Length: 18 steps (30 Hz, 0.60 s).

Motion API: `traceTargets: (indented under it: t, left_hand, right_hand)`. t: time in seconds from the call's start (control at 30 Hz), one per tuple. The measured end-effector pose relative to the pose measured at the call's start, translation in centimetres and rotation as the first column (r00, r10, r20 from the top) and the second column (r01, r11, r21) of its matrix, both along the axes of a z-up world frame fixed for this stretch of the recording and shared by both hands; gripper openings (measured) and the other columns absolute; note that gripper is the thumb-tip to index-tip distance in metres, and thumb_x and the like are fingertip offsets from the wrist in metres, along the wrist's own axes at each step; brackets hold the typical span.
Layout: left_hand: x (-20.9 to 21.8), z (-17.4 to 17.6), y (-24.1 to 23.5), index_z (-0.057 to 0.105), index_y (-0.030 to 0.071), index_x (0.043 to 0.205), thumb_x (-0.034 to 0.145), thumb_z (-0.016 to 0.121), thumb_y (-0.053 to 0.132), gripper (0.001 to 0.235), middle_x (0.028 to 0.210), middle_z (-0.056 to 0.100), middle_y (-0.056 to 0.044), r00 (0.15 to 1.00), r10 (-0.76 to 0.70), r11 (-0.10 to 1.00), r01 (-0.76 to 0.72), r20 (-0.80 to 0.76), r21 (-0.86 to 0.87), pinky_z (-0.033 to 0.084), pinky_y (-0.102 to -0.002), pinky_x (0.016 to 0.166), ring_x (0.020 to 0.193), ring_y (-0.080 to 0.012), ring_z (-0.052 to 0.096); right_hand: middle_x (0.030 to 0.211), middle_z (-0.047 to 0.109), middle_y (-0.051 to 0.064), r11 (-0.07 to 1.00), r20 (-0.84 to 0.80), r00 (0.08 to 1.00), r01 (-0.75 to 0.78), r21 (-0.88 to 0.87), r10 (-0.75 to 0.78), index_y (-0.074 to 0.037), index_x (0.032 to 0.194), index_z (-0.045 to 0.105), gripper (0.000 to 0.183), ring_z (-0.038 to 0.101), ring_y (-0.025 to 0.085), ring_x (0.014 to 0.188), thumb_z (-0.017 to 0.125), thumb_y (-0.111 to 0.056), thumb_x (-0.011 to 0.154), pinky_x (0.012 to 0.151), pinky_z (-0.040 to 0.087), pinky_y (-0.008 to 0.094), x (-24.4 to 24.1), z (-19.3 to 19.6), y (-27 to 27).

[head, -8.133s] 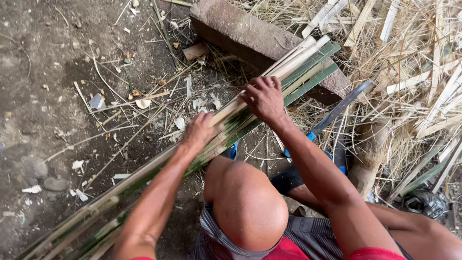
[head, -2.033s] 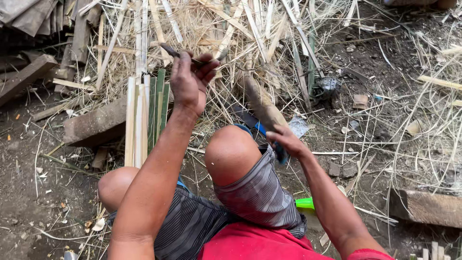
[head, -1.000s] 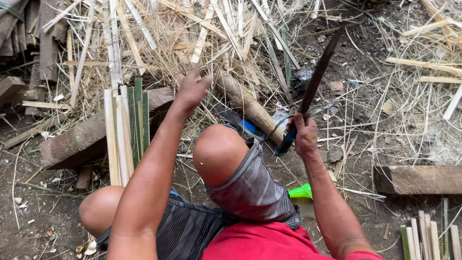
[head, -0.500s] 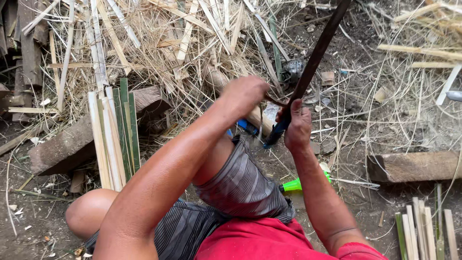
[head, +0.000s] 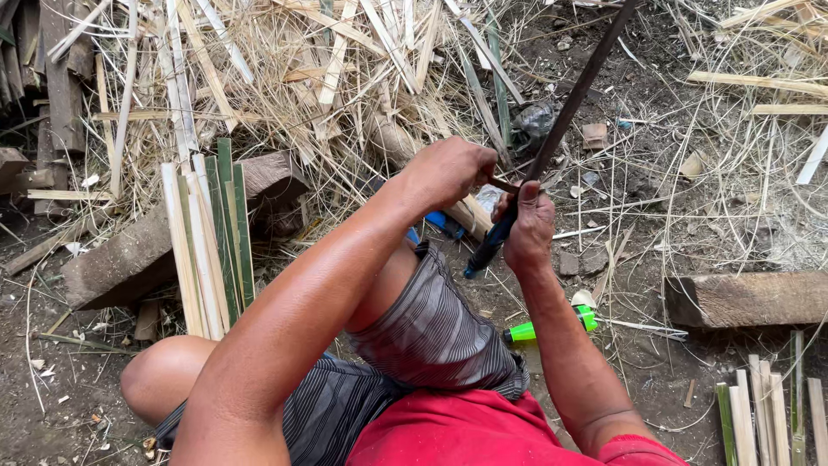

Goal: The person splits long green bamboo stalks into thin strips using a machete and a wooden block as a guide. After splitting, the person gathers the strips and ties them together with a rubber band.

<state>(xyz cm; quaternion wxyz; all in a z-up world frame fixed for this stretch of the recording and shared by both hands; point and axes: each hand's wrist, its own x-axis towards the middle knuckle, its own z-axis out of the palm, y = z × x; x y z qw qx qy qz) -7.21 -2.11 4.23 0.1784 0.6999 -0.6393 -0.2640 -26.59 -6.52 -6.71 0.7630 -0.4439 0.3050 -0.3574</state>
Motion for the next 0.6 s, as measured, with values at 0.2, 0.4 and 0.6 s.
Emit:
traceTargets:
  t: [0.2,0.4,0.6]
  left_hand:
    - [-0.6,-1.9,-1.4,0.069,0.015,0.093,0.089,0.06,0.008,0.012,0.084,0.073,-0.006,1.0,-0.018,0.997,0.017,-0.007,-0.069,0.055,-0.044,0.069,0.084,-0.0268,0.073]
    - [0.3,-1.7,-3.0,0.068,0.016,0.099,0.095,0.056,0.011,0.014,0.09,0.072,-0.01,0.978,0.106,0.994,-0.107,0.182,-0.003,0.057,-0.044,0.071,0.085,-0.0294,0.072]
    - [5.5,-1.2,0.2,0.058,0.014,0.113,0.103,0.05,0.025,0.017,0.083,0.071,-0.011,0.825,0.565,0.824,-0.564,-0.007,-0.046,0.057,-0.05,0.062,0.072,-0.0292,0.071]
  right_hand:
    - [0.067,0.046,0.0,0.997,0.168,0.984,-0.071,0.023,0.066,-0.012,0.086,0.047,0.052,0.047,0.013,0.06,0.053,-0.062,0.101,0.058,0.044,0.029,0.8,-0.2,0.9]
    - [0.06,0.037,-0.003,0.962,0.367,0.92,-0.212,0.17,0.138,-0.014,0.08,0.046,0.066,0.04,0.012,0.052,0.036,-0.073,0.107,0.055,0.039,0.029,-0.8,-0.9,1.4]
    - [0.072,0.046,-0.002,0.985,0.095,0.982,-0.168,0.037,0.164,-0.015,0.09,0.051,0.064,0.047,0.01,0.06,0.03,-0.075,0.096,0.055,0.045,0.029,-1.1,-4.8,0.2]
